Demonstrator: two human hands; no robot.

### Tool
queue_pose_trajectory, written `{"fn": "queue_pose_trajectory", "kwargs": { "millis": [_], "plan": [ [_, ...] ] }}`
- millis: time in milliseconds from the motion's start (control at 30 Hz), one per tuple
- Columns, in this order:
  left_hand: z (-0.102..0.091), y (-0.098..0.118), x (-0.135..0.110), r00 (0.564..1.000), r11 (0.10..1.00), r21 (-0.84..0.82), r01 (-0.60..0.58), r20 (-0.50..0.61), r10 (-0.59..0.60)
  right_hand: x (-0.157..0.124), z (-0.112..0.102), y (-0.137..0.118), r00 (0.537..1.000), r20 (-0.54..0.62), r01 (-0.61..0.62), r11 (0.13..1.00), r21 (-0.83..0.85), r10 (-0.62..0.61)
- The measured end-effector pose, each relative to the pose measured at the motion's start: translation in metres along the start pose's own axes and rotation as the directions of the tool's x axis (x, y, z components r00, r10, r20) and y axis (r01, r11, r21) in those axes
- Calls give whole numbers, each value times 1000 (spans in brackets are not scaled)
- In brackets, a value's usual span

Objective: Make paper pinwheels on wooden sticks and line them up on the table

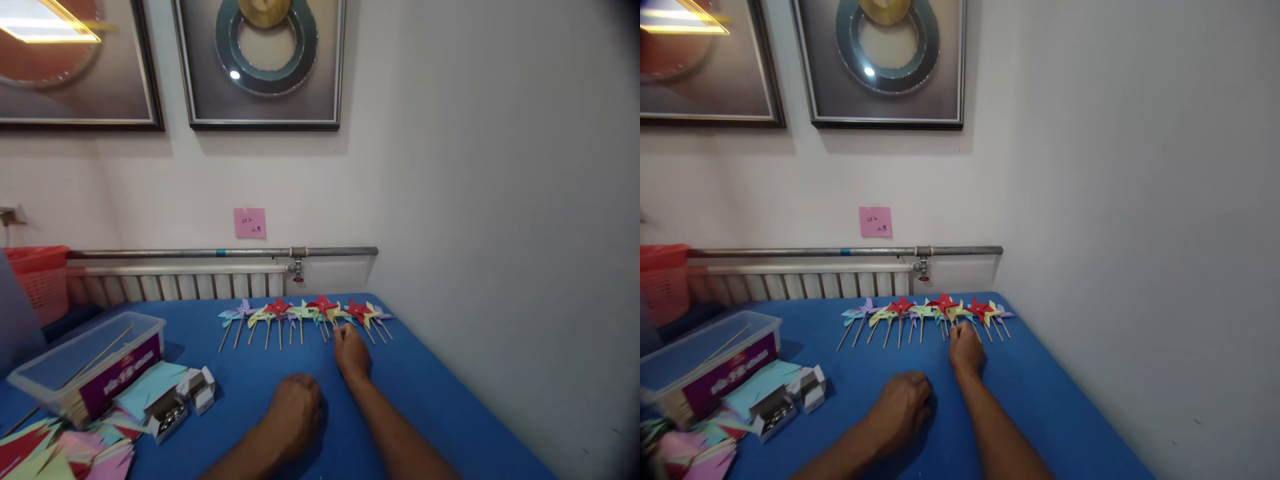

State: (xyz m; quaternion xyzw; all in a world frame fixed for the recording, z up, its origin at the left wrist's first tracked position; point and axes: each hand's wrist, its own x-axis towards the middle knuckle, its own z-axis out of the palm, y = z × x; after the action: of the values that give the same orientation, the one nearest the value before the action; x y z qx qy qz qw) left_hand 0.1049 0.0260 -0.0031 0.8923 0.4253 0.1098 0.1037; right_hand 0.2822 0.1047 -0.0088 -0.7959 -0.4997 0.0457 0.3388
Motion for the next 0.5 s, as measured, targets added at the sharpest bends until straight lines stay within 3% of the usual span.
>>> {"fn": "queue_pose_trajectory", "kwargs": {
  "millis": [67, 167, 333, 500],
  "plan": [
    [6, -4, -21, 1000, 1000, -19, -22, 9, 22, 3, 4, -5, 999, 33, 33, 998, -51, -31],
    [17, -10, -39, 998, 996, -86, -16, -62, 11, 5, 9, -10, 992, 91, 97, 988, -122, -86],
    [25, -13, -40, 995, 995, -95, 8, -101, -18, 0, 7, -16, 978, 136, 186, 962, -202, -160],
    [24, -13, -38, 994, 997, -81, 1, -109, -10, -2, 8, -24, 968, 96, 249, 940, -232, -232]
  ]
}}
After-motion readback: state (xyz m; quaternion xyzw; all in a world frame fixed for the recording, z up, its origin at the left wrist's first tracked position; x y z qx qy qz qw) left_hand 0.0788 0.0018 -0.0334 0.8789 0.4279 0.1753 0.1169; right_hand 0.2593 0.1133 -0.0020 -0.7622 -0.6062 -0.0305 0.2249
